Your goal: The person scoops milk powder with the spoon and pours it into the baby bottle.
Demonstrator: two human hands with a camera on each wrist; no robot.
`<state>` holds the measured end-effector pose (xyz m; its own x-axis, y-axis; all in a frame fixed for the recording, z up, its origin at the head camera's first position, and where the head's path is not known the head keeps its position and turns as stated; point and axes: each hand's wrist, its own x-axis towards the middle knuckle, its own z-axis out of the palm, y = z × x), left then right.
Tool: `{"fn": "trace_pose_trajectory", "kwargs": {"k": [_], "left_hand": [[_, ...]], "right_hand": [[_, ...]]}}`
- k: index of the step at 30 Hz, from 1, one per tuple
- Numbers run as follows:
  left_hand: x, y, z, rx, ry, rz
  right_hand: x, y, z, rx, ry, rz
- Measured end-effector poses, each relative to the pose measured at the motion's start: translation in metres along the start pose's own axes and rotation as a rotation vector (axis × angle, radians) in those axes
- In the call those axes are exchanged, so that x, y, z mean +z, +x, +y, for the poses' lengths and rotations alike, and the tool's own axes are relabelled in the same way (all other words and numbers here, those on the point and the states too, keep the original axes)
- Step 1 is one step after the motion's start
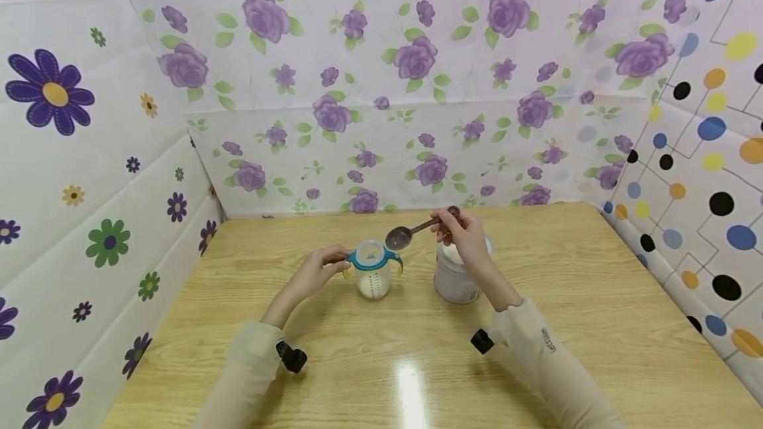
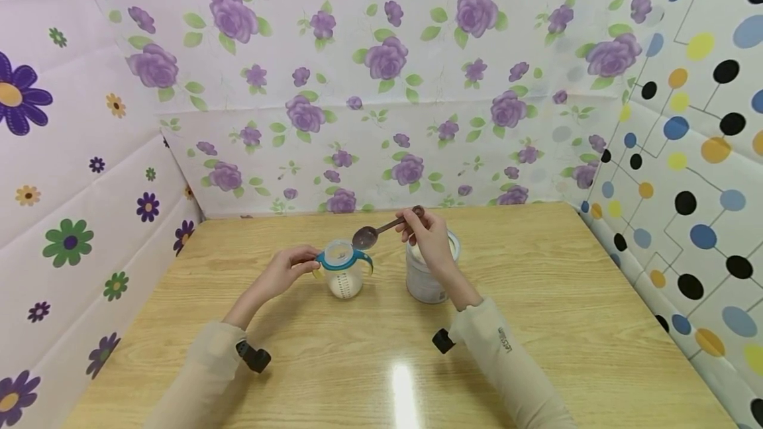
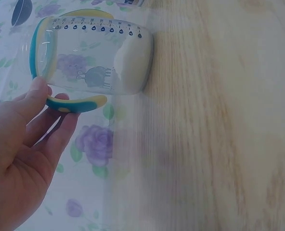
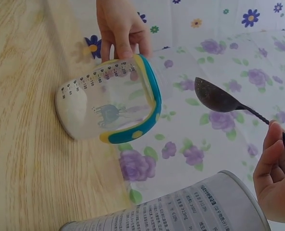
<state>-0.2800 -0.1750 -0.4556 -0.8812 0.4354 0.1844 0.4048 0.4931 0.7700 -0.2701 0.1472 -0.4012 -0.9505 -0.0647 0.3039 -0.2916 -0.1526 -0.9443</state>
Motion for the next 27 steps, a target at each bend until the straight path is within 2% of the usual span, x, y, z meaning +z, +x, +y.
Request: {"fn": "trace_pose_trajectory", "kwargs": {"k": [6, 14, 27], "left_hand": [[0.000, -0.001, 0.000, 0.000, -0.005, -0.001], [0.000, 0.000, 0.001, -0.021, 0.000, 0.000], [0.000, 0.000, 0.000, 0.005, 0.008, 0.003]], "right_hand": [[-0.004, 0.001, -0.001, 0.016, 0.006, 0.034], [-0.009, 0.001, -0.001, 0.031, 0.008, 0.030], [-0.015, 0.002, -0.002, 0.035, 0.014, 0.070]]}}
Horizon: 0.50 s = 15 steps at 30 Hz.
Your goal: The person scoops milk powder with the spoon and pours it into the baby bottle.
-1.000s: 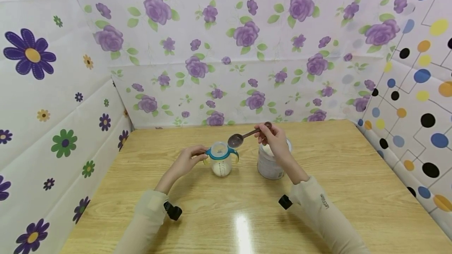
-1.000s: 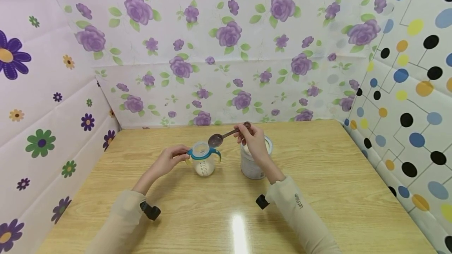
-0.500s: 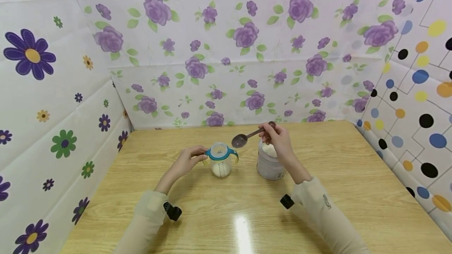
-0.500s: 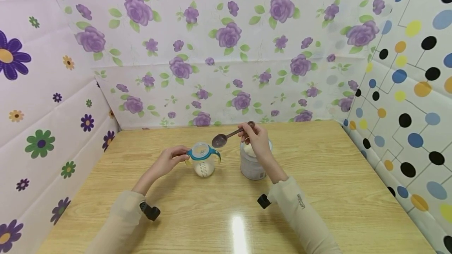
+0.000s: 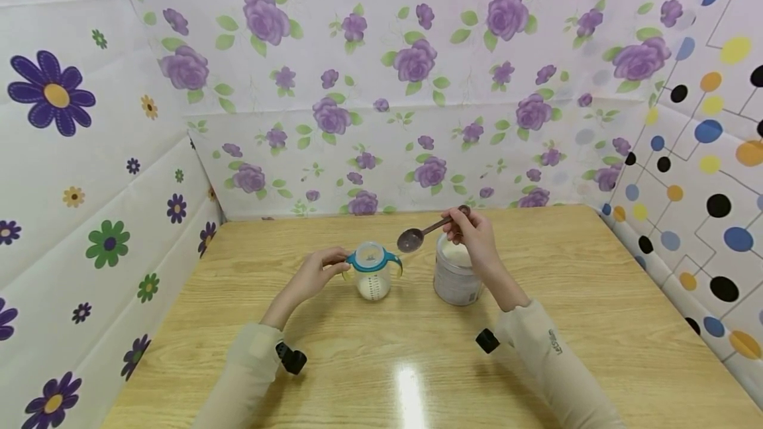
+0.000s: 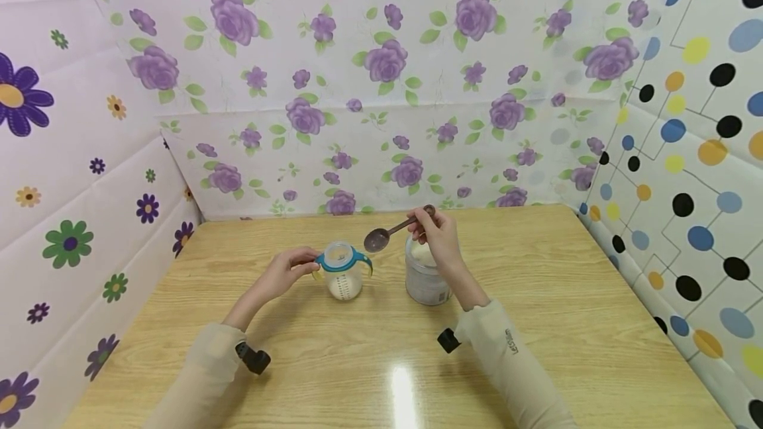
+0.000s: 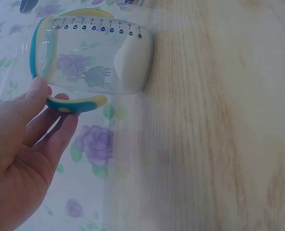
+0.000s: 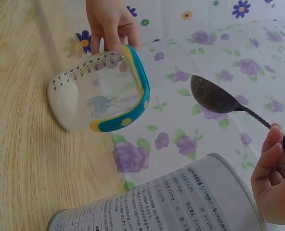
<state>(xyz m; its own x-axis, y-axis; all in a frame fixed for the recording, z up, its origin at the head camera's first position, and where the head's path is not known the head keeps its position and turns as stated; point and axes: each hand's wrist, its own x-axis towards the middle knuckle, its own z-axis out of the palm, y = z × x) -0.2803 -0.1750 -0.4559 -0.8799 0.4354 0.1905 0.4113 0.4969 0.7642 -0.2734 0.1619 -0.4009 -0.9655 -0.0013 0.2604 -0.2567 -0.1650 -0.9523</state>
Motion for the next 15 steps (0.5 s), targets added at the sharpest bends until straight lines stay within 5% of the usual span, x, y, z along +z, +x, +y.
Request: {"fn": "trace_pose_trajectory", "kwargs": {"k": [15], "left_hand": [[0.000, 0.000, 0.000, 0.015, -0.014, -0.006]], "right_hand": [[-0.011, 0.001, -0.005, 0.000, 0.023, 0.043]]}}
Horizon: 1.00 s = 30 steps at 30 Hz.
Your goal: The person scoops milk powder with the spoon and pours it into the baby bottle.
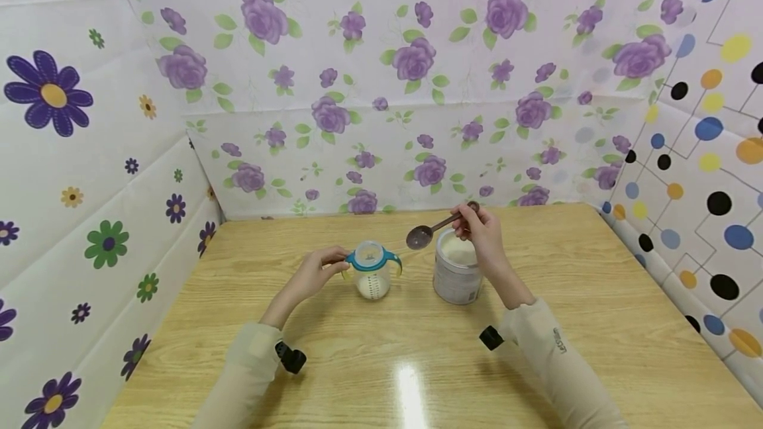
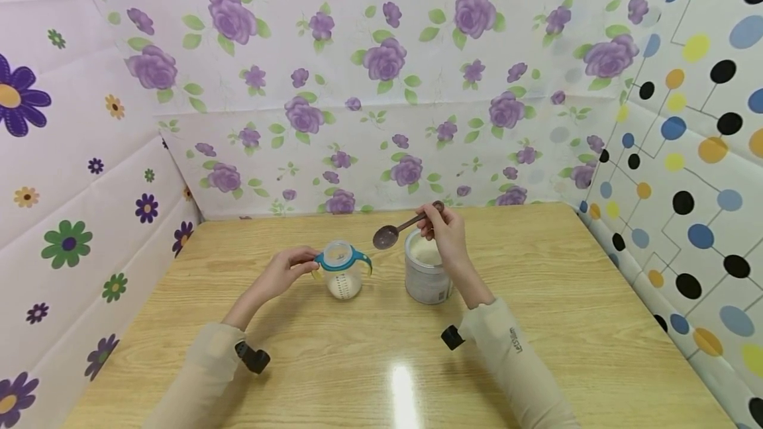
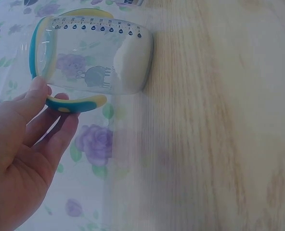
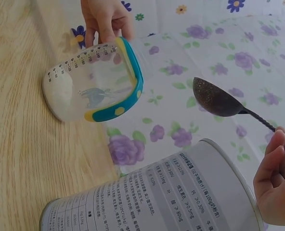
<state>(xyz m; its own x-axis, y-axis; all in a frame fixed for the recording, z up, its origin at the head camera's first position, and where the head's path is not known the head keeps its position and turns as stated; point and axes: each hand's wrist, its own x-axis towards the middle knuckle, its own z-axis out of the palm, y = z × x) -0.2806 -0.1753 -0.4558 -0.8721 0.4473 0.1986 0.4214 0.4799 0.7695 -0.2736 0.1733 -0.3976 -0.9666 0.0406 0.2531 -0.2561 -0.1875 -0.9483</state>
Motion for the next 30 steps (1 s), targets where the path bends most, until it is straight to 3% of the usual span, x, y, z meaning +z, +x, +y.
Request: {"fn": "trace_pose_trajectory", "kwargs": {"k": [14, 23, 30], "left_hand": [[0.000, 0.000, 0.002, -0.019, 0.008, 0.005], [-0.001, -0.003, 0.018, -0.039, 0.010, -0.012], [0.000, 0.000, 0.005, -0.034, 0.018, 0.008]], "right_hand": [[-0.005, 0.001, 0.001, -0.037, 0.022, 0.051], [-0.008, 0.001, 0.000, -0.054, 0.057, 0.112], [-0.009, 0.001, -0.002, -0.058, 0.068, 0.141]]}}
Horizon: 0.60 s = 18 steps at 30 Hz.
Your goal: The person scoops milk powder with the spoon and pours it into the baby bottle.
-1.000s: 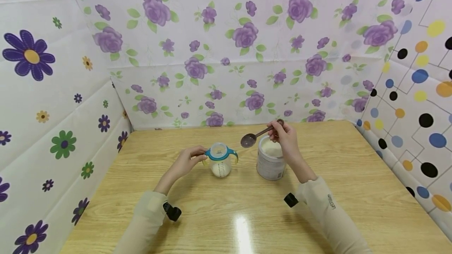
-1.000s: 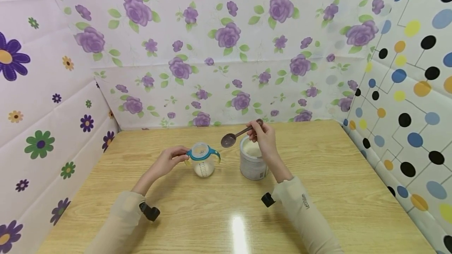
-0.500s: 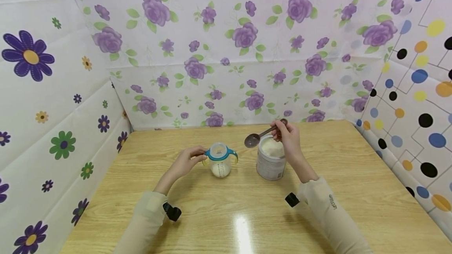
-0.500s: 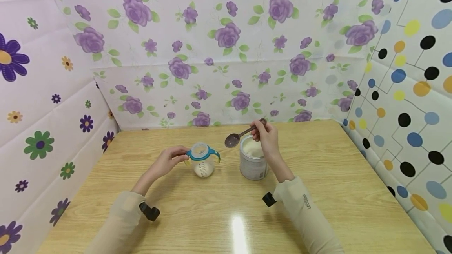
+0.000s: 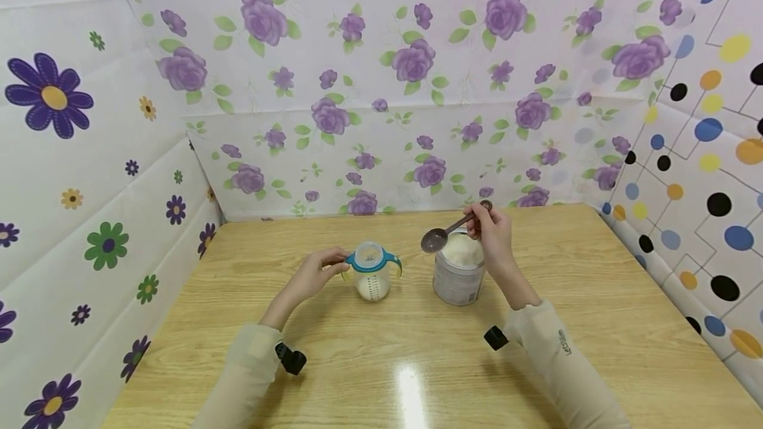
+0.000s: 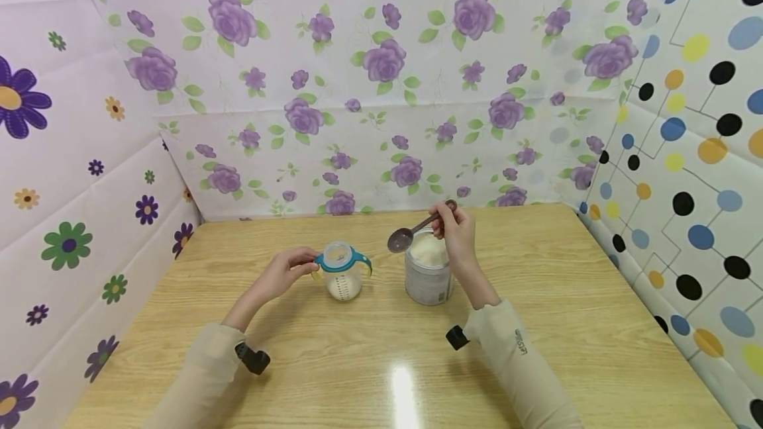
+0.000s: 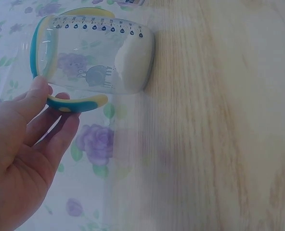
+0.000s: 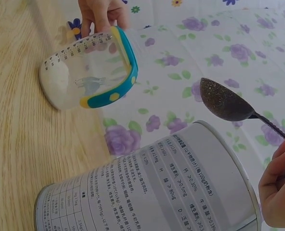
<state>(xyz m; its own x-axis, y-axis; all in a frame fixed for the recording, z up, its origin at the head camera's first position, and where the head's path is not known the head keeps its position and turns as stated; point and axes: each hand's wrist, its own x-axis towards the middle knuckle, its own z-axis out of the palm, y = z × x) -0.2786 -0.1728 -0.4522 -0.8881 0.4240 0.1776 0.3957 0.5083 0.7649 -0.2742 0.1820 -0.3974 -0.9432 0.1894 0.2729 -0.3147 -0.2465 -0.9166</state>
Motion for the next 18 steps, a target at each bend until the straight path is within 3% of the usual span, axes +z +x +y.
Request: {"fn": "trace_pose_trajectory", "kwargs": {"k": [18], "left_hand": [[0.0005, 0.0015, -0.0027, 0.001, -0.009, -0.003]], "right_hand": [[-0.0065, 0.0029, 0.0005, -0.061, -0.052, 0.086]]}}
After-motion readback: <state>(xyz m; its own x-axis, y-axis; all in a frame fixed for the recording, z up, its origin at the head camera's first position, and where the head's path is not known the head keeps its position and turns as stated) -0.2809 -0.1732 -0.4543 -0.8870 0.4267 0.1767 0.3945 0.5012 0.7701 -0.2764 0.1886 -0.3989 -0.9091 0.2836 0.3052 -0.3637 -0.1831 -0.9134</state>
